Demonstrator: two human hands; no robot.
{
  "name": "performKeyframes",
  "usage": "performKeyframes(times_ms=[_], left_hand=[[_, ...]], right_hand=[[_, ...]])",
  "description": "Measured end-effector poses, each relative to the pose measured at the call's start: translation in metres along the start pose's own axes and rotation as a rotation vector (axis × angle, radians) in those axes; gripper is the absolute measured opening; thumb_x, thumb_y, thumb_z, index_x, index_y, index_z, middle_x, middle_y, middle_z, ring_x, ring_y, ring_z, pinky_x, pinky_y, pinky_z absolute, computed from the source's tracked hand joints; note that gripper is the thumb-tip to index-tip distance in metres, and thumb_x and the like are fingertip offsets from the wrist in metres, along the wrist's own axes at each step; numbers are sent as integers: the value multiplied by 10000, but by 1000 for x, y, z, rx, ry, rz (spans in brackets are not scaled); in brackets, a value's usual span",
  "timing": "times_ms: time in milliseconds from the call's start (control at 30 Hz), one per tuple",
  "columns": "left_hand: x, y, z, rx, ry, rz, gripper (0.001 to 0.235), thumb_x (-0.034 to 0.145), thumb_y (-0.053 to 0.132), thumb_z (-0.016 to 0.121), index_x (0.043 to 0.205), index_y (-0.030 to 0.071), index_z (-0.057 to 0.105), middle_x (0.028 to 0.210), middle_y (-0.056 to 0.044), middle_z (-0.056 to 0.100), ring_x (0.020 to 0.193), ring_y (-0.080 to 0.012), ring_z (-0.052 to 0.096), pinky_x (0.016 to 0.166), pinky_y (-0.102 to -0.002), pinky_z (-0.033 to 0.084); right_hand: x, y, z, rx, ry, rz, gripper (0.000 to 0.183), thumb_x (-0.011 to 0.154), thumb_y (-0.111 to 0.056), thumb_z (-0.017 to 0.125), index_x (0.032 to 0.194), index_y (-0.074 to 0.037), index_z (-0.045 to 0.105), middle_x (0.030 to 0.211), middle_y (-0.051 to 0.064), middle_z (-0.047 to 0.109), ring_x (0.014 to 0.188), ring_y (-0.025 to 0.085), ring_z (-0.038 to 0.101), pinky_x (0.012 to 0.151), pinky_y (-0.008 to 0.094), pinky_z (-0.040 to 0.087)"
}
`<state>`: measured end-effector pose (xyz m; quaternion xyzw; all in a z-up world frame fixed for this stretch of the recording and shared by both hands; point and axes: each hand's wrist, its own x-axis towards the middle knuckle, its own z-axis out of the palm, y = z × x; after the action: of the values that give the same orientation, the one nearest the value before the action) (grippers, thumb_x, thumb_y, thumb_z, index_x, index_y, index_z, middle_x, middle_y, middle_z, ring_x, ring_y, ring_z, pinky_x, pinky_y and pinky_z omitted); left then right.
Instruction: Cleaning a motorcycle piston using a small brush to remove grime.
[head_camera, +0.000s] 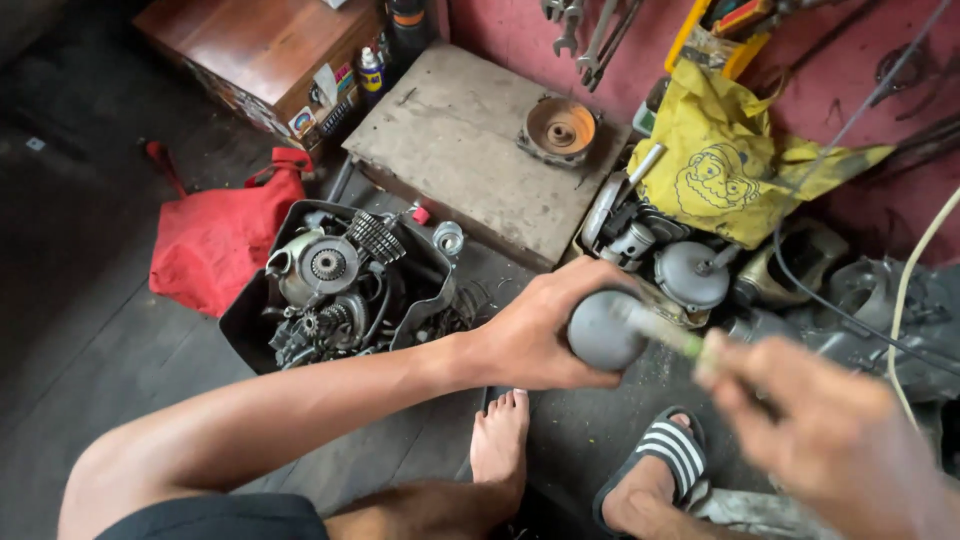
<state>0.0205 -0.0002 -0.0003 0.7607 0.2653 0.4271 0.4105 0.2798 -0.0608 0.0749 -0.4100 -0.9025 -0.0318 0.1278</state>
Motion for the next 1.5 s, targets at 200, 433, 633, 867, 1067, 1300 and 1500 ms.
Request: performKeyframes(times_ms=[200,433,633,867,1067,1300,1500], left_hand=[[13,1,5,1,26,4,655,650,111,860,1241,144,580,1146,-70,687,1012,-247,694,931,-371,587],[18,2,10,-34,-99,69,649,659,105,848,1241,115,561,1170,-79,653,1048,-262,663,950,-378,574],[21,7,20,-70,-218,191,667,658,94,853,1253,110,553,1242,-63,641,1122,-271,647,1013,-380,550],[25,24,27,-21,-257,153,640,615,89,844,1195,102,574,1160,-74,651,1052,-263,645,947,-365,546],[26,34,34,-33,-248,182,628,629,91,869,1190,97,586,1153,-76,658,1034,-257,660,922,-376,553],[34,37,28,8,-123,152,591,643,76,853,1176,82,598,1113,-66,680,961,-235,682,874,-344,555],[34,41,34,-80,-141,90,677,606,77,859,1218,78,569,1056,-69,700,901,-199,684,846,-319,574]], right_hand=[[-16,1,8,285,26,319,288,750,-55,746,1024,-145,743,1040,-56,794,711,67,769,577,245,587],[-26,-3,2,-80,75,-49,96,846,-50,714,936,-31,743,977,-56,707,550,91,636,390,283,484],[-46,-25,-8,150,64,328,357,738,-146,779,1090,-179,730,846,-101,730,504,102,663,458,283,526],[-63,-33,-17,124,110,370,329,755,-141,771,1073,-96,699,908,-40,745,569,131,697,473,278,558],[-74,-42,-19,30,9,182,351,794,-209,727,1137,-135,701,896,-75,657,511,103,607,366,269,510],[-76,-42,-21,106,51,332,368,762,-186,752,1123,-129,709,825,-60,700,461,140,639,399,288,532],[-67,-41,-26,156,170,365,174,743,-78,757,901,-142,725,826,-91,749,410,42,609,337,245,498]])
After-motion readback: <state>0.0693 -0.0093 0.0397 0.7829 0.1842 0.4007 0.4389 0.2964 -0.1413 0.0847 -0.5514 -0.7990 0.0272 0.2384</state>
